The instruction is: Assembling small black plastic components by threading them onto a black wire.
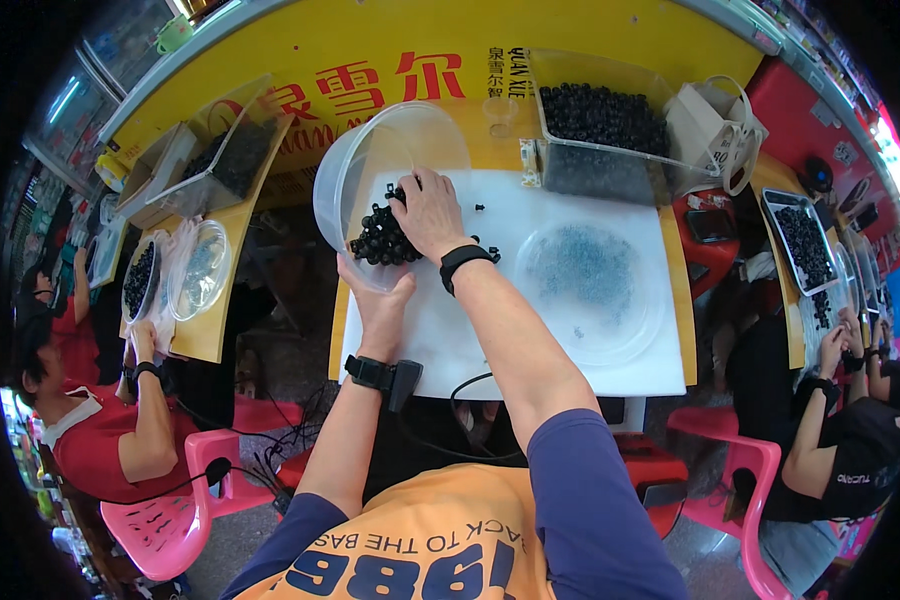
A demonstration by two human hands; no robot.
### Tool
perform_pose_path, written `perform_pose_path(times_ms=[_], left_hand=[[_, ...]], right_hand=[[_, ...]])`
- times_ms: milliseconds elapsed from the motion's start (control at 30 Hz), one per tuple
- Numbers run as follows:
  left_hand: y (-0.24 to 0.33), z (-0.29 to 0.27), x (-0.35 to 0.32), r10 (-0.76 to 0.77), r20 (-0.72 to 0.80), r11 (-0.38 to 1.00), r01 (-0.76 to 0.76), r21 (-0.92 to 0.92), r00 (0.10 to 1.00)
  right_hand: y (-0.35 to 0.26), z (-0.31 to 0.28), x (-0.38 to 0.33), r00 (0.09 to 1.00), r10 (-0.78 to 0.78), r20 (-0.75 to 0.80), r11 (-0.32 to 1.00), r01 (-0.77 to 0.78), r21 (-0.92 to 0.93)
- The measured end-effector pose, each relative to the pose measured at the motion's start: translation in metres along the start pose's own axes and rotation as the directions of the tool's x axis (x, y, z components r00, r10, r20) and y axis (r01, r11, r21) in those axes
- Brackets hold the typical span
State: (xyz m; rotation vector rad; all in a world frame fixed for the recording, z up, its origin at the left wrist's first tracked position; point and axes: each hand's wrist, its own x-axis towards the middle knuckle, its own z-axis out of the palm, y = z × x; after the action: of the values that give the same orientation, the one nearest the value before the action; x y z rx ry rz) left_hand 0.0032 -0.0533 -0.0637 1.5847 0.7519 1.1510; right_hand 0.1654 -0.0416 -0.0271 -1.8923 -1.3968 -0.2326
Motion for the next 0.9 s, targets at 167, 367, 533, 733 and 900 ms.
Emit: perform_pose_path(times_ms=[167, 367, 533, 733, 900], left_hand=[[0.005, 0.001, 0.0, -0.044, 0.015, 0.998, 0.044, -0.038, 0.999], [0.015, 0.003, -0.002, -0.023, -0.016, 0.997, 0.022, -0.073, 1.0], [0.024, 0.003, -0.002, -0.042, -0.053, 0.997, 0.039, -0.061, 0.998], [0.024, 0.003, -0.001, -0.042, -0.113, 0.992, 0.029, -0.123, 0.993], [0.02, 0.002, -0.001, -0.035, -0.148, 0.986, 0.01, -0.167, 0.988]], right_hand=[[0.004, 0.006, -0.012, 0.999, -0.034, -0.014, 0.995, 0.033, -0.094], [0.008, -0.003, -0.024, 0.999, -0.039, 0.037, 0.996, 0.041, -0.079], [0.017, -0.007, -0.035, 0.996, -0.024, 0.087, 0.996, 0.031, -0.078], [0.021, -0.016, -0.044, 0.989, -0.092, 0.116, 0.993, 0.1, -0.063], [0.023, -0.023, -0.051, 0.988, -0.063, 0.143, 0.997, 0.07, -0.045]])
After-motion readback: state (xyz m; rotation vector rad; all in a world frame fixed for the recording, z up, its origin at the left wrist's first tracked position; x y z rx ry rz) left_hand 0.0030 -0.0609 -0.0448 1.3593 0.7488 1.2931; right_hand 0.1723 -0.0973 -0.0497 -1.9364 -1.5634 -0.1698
